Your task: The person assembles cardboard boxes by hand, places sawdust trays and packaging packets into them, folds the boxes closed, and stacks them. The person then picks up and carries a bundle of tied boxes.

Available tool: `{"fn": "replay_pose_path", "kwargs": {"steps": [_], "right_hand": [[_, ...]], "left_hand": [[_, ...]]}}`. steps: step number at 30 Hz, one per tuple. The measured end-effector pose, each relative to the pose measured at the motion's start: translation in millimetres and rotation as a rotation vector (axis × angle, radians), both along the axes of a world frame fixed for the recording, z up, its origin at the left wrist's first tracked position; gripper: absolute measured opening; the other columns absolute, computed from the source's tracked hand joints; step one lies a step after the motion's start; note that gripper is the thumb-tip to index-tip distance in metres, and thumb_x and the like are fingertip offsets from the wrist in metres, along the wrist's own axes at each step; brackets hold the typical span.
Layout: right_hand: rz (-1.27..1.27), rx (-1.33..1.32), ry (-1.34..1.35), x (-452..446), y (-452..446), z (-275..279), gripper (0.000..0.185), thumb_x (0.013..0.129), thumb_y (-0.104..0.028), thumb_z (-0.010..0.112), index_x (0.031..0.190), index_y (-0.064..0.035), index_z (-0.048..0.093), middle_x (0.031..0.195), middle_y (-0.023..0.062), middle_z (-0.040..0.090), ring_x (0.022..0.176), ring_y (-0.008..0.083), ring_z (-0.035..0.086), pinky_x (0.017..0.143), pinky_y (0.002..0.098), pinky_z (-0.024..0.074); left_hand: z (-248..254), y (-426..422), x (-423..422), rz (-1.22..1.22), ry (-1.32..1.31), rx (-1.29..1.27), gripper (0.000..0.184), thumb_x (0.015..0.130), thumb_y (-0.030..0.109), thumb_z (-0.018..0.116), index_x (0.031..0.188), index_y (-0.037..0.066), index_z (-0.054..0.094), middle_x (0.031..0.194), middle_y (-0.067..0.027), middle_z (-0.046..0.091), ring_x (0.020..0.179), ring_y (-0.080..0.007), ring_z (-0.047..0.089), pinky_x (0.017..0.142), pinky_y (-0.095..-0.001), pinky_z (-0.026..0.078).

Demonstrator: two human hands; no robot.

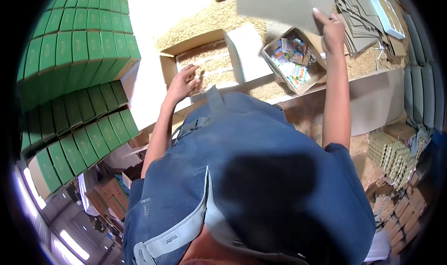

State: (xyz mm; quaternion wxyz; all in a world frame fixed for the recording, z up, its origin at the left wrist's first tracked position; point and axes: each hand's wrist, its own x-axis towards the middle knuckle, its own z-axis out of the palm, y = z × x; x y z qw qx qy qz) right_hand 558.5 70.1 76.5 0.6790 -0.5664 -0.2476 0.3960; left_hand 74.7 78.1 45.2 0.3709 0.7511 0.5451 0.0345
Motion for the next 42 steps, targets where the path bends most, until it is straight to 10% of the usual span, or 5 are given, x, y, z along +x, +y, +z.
{"fn": "replay_pose_path", "kwargs": {"steps": [10,22,28,33,42], "right_hand": [[0.559,-0.387,-0.207,-214,-24,-57,0.010,0.085,-0.005,0.062,0.089,0.0015,0.068,0.071,0.0019,0.063,0.060,0.0067,0.052,0.055,0.0216,0.0420],[0.709,-0.465,-0.674,-284,-16,-54,0.054,0.078,0.000,0.056,0.131,0.0047,0.045,0.108,0.0276,0.064,0.106,0.0421,0.061,0.094,0.0417,0.0483],[0.206,0.077,-1.018,-235,-55,17,0.048,0.079,0.000,0.061,0.126,0.0028,0.054,0.132,0.0211,0.054,0.123,0.0368,0.052,0.106,0.0397,0.0420],[-0.151,-0.388,-0.740,-92,-72,-60,0.019,0.079,-0.009,0.063,0.094,-0.0055,0.075,0.089,0.0176,0.071,0.078,0.0290,0.070,0.076,0.0342,0.0542],[-0.084,-0.785,-0.714,-41,-122,-113,0.028,0.074,-0.023,0.075,0.098,-0.0080,0.075,0.091,0.0163,0.072,0.085,0.0296,0.070,0.079,0.0370,0.0538]], "left_hand": [[70,-49,-40,0.120,0.215,0.238,0.033,0.085,0.013,0.069,0.117,0.007,0.068,0.129,-0.0120,0.061,0.117,-0.0316,0.059,0.101,-0.0388,0.046],[41,-16,8,-0.199,0.128,0.374,0.062,0.084,0.018,0.071,0.141,0.021,0.047,0.151,-0.0168,0.036,0.138,-0.0362,0.036,0.112,-0.0428,0.037],[7,9,28,-0.346,0.246,0.222,0.070,0.076,0.032,0.079,0.139,0.021,0.051,0.149,-0.0213,0.036,0.137,-0.0363,0.037,0.112,-0.0424,0.036],[1,9,48,-0.571,0.202,0.309,0.081,0.073,0.036,0.081,0.144,0.029,0.044,0.158,-0.0162,0.022,0.144,-0.0385,0.024,0.116,-0.0524,0.027],[-19,13,60,-0.655,0.256,0.264,0.080,0.069,0.027,0.083,0.141,0.032,0.049,0.157,-0.0106,0.025,0.146,-0.0347,0.021,0.114,-0.0618,0.024]]}}
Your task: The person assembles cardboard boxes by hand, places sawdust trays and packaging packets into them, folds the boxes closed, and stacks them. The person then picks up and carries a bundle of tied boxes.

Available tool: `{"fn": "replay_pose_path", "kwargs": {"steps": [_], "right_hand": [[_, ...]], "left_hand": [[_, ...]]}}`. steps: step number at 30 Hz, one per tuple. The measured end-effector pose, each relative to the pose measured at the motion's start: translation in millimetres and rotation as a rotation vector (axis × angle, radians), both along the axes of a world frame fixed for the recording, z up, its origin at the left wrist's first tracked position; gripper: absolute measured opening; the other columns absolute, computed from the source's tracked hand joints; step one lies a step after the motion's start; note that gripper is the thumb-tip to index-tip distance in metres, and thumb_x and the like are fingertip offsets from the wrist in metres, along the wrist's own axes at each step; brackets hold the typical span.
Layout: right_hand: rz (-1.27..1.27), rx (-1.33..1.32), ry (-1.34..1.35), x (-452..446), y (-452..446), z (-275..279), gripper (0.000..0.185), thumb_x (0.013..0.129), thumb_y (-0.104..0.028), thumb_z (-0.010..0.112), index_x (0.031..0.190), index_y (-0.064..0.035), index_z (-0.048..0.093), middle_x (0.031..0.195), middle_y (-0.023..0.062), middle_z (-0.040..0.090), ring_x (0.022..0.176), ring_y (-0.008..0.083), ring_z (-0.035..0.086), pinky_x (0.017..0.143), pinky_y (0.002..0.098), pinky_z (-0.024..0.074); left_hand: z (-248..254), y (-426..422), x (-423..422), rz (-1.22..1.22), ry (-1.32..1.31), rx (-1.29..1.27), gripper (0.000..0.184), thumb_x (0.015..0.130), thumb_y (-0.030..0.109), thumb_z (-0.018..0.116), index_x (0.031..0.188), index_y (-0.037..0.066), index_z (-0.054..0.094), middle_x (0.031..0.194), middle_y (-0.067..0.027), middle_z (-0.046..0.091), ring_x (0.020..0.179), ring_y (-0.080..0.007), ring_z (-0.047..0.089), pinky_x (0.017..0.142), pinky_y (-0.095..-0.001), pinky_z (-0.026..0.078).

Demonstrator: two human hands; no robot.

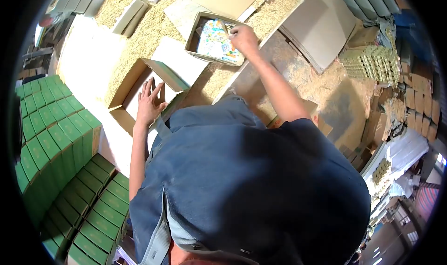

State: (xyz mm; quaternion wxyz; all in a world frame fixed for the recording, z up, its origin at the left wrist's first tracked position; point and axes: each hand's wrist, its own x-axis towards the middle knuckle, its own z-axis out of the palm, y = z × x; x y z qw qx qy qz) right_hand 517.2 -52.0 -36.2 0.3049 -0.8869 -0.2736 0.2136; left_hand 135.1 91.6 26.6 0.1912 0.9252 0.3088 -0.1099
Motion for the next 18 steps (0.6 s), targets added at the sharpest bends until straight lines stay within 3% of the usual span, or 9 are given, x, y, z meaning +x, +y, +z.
{"fn": "replay_pose_path", "kwargs": {"steps": [2,4,6,7,8,12,14,15,18], "right_hand": [[0.158,-0.248,-0.090,-18,3,14,0.041,0.073,-0.031,0.081,0.106,-0.0083,0.071,0.100,0.0171,0.069,0.096,0.0309,0.067,0.084,0.0393,0.0531],[0.185,-0.245,-0.176,-30,4,-8,0.047,0.072,-0.031,0.082,0.109,-0.0067,0.067,0.105,0.0185,0.065,0.103,0.0327,0.064,0.088,0.0416,0.0522],[0.153,-0.260,-0.328,-34,6,-22,0.048,0.073,-0.026,0.082,0.111,-0.0045,0.065,0.109,0.0206,0.062,0.107,0.0334,0.061,0.091,0.0427,0.0511],[0.135,-0.243,-0.301,-33,8,-21,0.043,0.075,-0.018,0.079,0.113,-0.0038,0.065,0.110,0.0199,0.062,0.107,0.0334,0.061,0.093,0.0418,0.0506],[0.138,-0.239,-0.302,-29,9,-23,0.043,0.075,-0.018,0.079,0.113,-0.0038,0.065,0.110,0.0199,0.062,0.107,0.0334,0.061,0.093,0.0418,0.0506],[0.074,-0.045,-0.329,-7,10,-38,0.036,0.073,-0.010,0.076,0.108,-0.0062,0.071,0.099,0.0172,0.068,0.096,0.0310,0.065,0.085,0.0409,0.0508],[0.056,0.109,-0.118,1,13,-40,0.025,0.075,-0.007,0.072,0.100,-0.0055,0.074,0.089,0.0159,0.070,0.083,0.0300,0.068,0.077,0.0378,0.0525],[0.003,0.169,-0.198,2,16,-41,0.019,0.076,-0.006,0.069,0.093,-0.0044,0.075,0.084,0.0150,0.071,0.075,0.0268,0.068,0.071,0.0342,0.0530],[-0.019,0.178,-0.038,5,22,-22,0.020,0.076,-0.007,0.070,0.095,-0.0057,0.075,0.087,0.0144,0.072,0.077,0.0232,0.070,0.072,0.0323,0.0534]], "left_hand": [[-2,1,-2,0.037,-0.057,-0.023,0.077,0.069,0.024,0.082,0.140,0.029,0.050,0.156,-0.0113,0.028,0.145,-0.0349,0.023,0.113,-0.0608,0.025],[-4,-2,-2,0.029,-0.069,-0.010,0.075,0.070,0.022,0.081,0.139,0.027,0.051,0.156,-0.0116,0.029,0.145,-0.0350,0.024,0.112,-0.0598,0.027],[-8,-3,-3,0.031,-0.088,0.019,0.074,0.071,0.022,0.080,0.139,0.027,0.052,0.156,-0.0115,0.029,0.144,-0.0349,0.025,0.112,-0.0594,0.027],[-8,-5,-3,0.041,-0.076,0.026,0.073,0.071,0.021,0.080,0.139,0.027,0.052,0.156,-0.0115,0.029,0.144,-0.0347,0.025,0.112,-0.0592,0.028],[-9,-4,-3,0.044,-0.076,0.030,0.073,0.071,0.021,0.080,0.139,0.027,0.052,0.156,-0.0115,0.029,0.144,-0.0347,0.025,0.112,-0.0592,0.028],[-12,-5,-7,0.061,-0.104,0.015,0.071,0.073,0.019,0.079,0.138,0.027,0.053,0.156,-0.0102,0.029,0.145,-0.0341,0.024,0.113,-0.0593,0.027],[-14,-6,-8,0.067,-0.110,0.015,0.070,0.074,0.019,0.078,0.138,0.027,0.053,0.156,-0.0098,0.029,0.145,-0.0338,0.024,0.113,-0.0593,0.026],[-15,-6,-7,0.075,-0.104,0.023,0.069,0.074,0.019,0.078,0.138,0.027,0.053,0.156,-0.0095,0.029,0.145,-0.0334,0.024,0.114,-0.0592,0.025],[-16,-6,-9,0.078,-0.082,0.026,0.069,0.075,0.018,0.076,0.139,0.025,0.052,0.157,-0.0097,0.028,0.145,-0.0329,0.024,0.115,-0.0557,0.024]]}}
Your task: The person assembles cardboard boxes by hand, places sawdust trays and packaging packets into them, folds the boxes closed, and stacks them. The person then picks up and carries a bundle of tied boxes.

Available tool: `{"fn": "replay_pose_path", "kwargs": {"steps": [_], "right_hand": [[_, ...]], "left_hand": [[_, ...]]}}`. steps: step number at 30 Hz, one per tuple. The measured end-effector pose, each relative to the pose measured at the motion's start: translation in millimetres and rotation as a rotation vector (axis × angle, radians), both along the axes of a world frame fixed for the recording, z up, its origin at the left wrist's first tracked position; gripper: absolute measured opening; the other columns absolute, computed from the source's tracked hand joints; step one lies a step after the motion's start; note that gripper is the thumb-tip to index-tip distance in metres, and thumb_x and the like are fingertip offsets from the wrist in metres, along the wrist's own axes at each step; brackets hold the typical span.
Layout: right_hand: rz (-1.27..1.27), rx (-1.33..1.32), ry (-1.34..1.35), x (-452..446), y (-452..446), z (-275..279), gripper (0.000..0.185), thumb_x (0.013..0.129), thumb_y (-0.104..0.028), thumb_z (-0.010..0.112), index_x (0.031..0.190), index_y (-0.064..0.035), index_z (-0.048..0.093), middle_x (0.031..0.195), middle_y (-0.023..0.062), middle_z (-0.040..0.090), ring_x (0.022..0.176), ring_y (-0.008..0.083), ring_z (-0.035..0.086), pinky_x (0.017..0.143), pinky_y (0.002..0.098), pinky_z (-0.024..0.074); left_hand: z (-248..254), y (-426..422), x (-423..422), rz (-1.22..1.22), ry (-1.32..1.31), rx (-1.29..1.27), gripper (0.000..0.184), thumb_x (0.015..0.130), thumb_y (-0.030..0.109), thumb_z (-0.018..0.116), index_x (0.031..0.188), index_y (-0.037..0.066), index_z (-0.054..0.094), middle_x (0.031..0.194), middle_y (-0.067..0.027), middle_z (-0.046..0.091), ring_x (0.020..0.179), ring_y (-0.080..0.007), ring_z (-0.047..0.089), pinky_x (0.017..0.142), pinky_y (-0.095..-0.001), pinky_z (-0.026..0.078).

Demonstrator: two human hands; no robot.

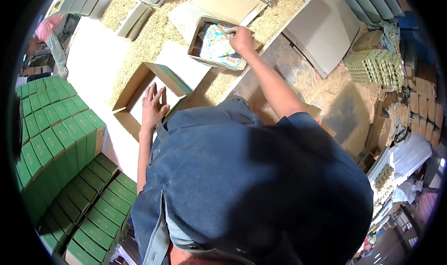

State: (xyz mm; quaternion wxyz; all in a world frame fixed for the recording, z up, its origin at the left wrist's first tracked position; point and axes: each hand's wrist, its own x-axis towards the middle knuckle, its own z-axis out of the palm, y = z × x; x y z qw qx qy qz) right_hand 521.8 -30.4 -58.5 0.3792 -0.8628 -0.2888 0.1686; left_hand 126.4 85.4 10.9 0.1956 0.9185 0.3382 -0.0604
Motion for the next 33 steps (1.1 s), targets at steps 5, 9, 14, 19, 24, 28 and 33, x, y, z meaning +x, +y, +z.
{"fn": "replay_pose_path", "kwargs": {"steps": [5,9,14,19,24,28,33], "right_hand": [[-0.086,0.178,0.564,-1,7,4,0.022,0.074,0.007,0.071,0.096,0.0045,0.072,0.091,0.0106,0.072,0.078,0.0139,0.066,0.070,0.0268,0.0537],[-0.139,0.214,0.857,-2,10,7,0.022,0.076,0.008,0.069,0.098,0.0035,0.069,0.090,0.0084,0.070,0.077,0.0144,0.065,0.068,0.0247,0.0539],[-0.011,0.258,1.027,-11,20,51,0.014,0.084,0.003,0.063,0.098,0.0004,0.067,0.087,0.0052,0.067,0.074,0.0103,0.061,0.067,0.0193,0.0520],[0.317,0.427,1.056,-82,56,110,0.017,0.081,0.005,0.065,0.098,0.0038,0.069,0.088,0.0088,0.069,0.077,0.0129,0.065,0.070,0.0222,0.0536],[0.600,0.261,0.599,-184,92,143,0.010,0.079,0.000,0.068,0.087,-0.0018,0.073,0.087,0.0081,0.071,0.083,0.0136,0.065,0.078,0.0268,0.0527],[0.746,0.073,0.322,-224,102,117,0.014,0.081,0.000,0.067,0.090,-0.0074,0.074,0.098,0.0075,0.072,0.089,0.0162,0.068,0.080,0.0292,0.0551],[0.581,0.348,0.069,-202,93,111,0.015,0.078,0.001,0.068,0.091,-0.0040,0.073,0.115,0.0139,0.067,0.107,0.0268,0.064,0.087,0.0324,0.0549]], "left_hand": [[-1,-1,-2,0.018,-0.039,-0.016,0.067,0.076,0.017,0.075,0.139,0.023,0.052,0.157,-0.0091,0.029,0.145,-0.0325,0.024,0.115,-0.0557,0.023],[2,0,-4,0.052,-0.064,-0.055,0.062,0.078,0.014,0.074,0.137,0.021,0.055,0.156,-0.0094,0.030,0.145,-0.0327,0.024,0.117,-0.0505,0.023],[8,4,-15,0.344,-0.325,-0.383,0.050,0.083,0.015,0.071,0.131,0.013,0.059,0.149,-0.0147,0.041,0.137,-0.0319,0.041,0.111,-0.0414,0.037],[46,-4,-26,0.465,-0.424,-0.286,0.040,0.086,0.017,0.070,0.125,0.010,0.063,0.130,-0.0141,0.060,0.123,-0.0272,0.056,0.104,-0.0350,0.043],[63,-16,-54,0.598,-0.544,0.032,0.036,0.086,0.011,0.068,0.122,0.008,0.065,0.130,-0.0132,0.060,0.121,-0.0278,0.057,0.104,-0.0368,0.043],[67,-33,-81,0.799,-0.585,0.267,0.047,0.087,0.006,0.065,0.134,0.007,0.056,0.137,-0.0162,0.054,0.129,-0.0305,0.050,0.109,-0.0390,0.038],[20,-39,-121,1.169,-0.913,-0.451,0.052,0.099,0.017,0.049,0.147,0.003,0.037,0.143,-0.0209,0.048,0.130,-0.0273,0.048,0.108,-0.0343,0.036]]}}
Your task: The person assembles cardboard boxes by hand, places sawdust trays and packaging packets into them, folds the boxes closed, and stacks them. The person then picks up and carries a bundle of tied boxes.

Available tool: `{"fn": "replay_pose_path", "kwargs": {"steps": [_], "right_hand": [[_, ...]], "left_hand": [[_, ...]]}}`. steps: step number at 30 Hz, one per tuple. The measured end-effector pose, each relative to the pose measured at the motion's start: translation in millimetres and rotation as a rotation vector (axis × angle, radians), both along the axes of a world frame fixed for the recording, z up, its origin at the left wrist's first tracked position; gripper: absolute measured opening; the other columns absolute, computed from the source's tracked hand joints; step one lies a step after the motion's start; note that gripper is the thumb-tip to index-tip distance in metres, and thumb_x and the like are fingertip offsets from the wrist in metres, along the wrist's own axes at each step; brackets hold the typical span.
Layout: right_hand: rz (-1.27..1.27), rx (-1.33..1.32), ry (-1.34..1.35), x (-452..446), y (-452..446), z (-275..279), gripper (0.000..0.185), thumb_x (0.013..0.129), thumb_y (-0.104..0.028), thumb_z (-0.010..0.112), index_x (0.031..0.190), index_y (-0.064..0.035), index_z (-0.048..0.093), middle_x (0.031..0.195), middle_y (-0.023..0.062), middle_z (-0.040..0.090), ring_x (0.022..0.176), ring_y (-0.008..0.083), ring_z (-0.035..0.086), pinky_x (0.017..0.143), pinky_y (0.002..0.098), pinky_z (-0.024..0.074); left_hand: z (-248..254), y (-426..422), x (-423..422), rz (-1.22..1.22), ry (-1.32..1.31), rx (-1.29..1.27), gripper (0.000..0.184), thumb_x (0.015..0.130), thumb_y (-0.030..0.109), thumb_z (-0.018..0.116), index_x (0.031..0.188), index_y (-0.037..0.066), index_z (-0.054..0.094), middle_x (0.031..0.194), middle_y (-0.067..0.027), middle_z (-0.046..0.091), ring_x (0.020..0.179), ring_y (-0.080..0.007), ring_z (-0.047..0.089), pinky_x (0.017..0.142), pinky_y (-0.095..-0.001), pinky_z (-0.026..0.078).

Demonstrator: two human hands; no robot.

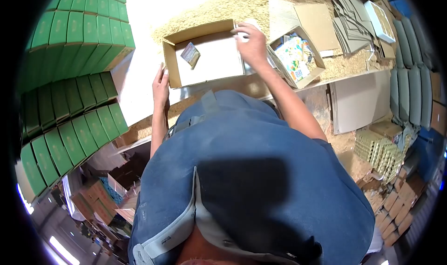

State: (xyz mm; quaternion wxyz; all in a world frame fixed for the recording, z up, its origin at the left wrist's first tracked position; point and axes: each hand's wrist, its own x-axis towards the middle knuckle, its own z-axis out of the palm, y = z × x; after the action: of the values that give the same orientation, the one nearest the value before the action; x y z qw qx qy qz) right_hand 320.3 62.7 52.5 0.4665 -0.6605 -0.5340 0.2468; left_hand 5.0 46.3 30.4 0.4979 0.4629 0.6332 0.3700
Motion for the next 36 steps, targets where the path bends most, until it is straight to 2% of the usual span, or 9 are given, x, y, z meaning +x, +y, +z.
{"fn": "replay_pose_path", "kwargs": {"steps": [5,9,13,15,19,29,31,35,36], "right_hand": [[0.067,-0.345,0.286,41,-17,-38,0.033,0.081,-0.016,0.074,0.110,-0.0010,0.071,0.110,0.0136,0.070,0.099,0.0187,0.067,0.085,0.0306,0.0530],[0.118,-0.619,0.870,32,-27,-57,0.062,0.089,-0.027,0.071,0.139,0.0006,0.047,0.133,0.0155,0.056,0.120,0.0204,0.055,0.101,0.0357,0.0470],[0.117,-0.754,0.730,16,-32,-79,0.089,0.084,-0.050,0.072,0.147,0.0013,0.035,0.140,0.0192,0.049,0.131,0.0268,0.047,0.108,0.0408,0.0390],[0.202,-0.762,0.296,13,-29,-106,0.102,0.073,-0.056,0.079,0.145,0.0037,0.037,0.133,0.0212,0.055,0.122,0.0273,0.054,0.101,0.0375,0.0435],[0.254,-0.629,0.251,-11,-22,-101,0.067,0.075,-0.034,0.083,0.124,0.0042,0.057,0.113,0.0154,0.067,0.101,0.0219,0.065,0.092,0.0328,0.0499],[0.268,-0.768,-0.052,-19,-18,-73,0.043,0.081,-0.025,0.075,0.112,0.0042,0.066,0.101,0.0183,0.071,0.089,0.0243,0.069,0.083,0.0342,0.0518],[0.319,-0.771,-0.069,-31,-16,-71,0.040,0.082,-0.024,0.075,0.110,0.0035,0.067,0.098,0.0172,0.072,0.088,0.0242,0.069,0.083,0.0338,0.0521],[0.463,-0.760,-0.190,-86,2,-81,0.035,0.082,-0.019,0.077,0.105,0.0057,0.069,0.088,0.0152,0.072,0.075,0.0182,0.067,0.072,0.0323,0.0547],[0.527,-0.737,-0.117,-103,9,-91,0.033,0.081,-0.016,0.077,0.105,0.0057,0.069,0.087,0.0146,0.072,0.073,0.0178,0.067,0.069,0.0323,0.0550]], "left_hand": [[-8,5,0,0.069,-0.213,-0.139,0.041,0.101,0.020,0.046,0.140,0.008,0.050,0.136,-0.0176,0.054,0.127,-0.0258,0.050,0.103,-0.0390,0.044],[-4,15,2,0.005,-0.193,-0.238,0.039,0.100,0.023,0.053,0.137,0.013,0.055,0.138,-0.0153,0.053,0.127,-0.0267,0.051,0.099,-0.0463,0.048],[-19,31,8,-0.397,0.175,-0.189,0.050,0.085,0.010,0.071,0.133,0.012,0.059,0.136,-0.0125,0.057,0.122,-0.0252,0.055,0.103,-0.0393,0.046],[-59,41,9,-0.482,0.168,-0.083,0.054,0.077,0.001,0.074,0.129,0.011,0.062,0.135,-0.0117,0.057,0.126,-0.0233,0.053,0.106,-0.0351,0.043],[-53,47,7,-0.490,0.110,-0.116,0.052,0.078,0.001,0.073,0.128,0.011,0.063,0.135,-0.0094,0.059,0.128,-0.0246,0.051,0.108,-0.0347,0.041],[-56,21,-15,-0.288,-0.004,-0.188,0.045,0.088,0.006,0.063,0.131,0.017,0.061,0.137,-0.0137,0.056,0.123,-0.0291,0.055,0.108,-0.0385,0.042],[-66,8,-32,-0.237,0.052,-0.140,0.047,0.086,0.009,0.069,0.128,0.029,0.063,0.130,-0.0134,0.061,0.110,-0.0263,0.062,0.096,-0.0330,0.051],[-42,-14,-88,-0.104,0.013,-0.268,0.050,0.084,0.004,0.069,0.128,0.028,0.063,0.131,-0.0116,0.061,0.095,-0.0184,0.064,0.082,-0.0282,0.055],[-32,-20,-103,0.012,0.022,-0.283,0.045,0.086,0.000,0.064,0.128,0.017,0.065,0.130,-0.0084,0.062,0.063,-0.0062,0.049,0.060,-0.0227,0.049]]}}
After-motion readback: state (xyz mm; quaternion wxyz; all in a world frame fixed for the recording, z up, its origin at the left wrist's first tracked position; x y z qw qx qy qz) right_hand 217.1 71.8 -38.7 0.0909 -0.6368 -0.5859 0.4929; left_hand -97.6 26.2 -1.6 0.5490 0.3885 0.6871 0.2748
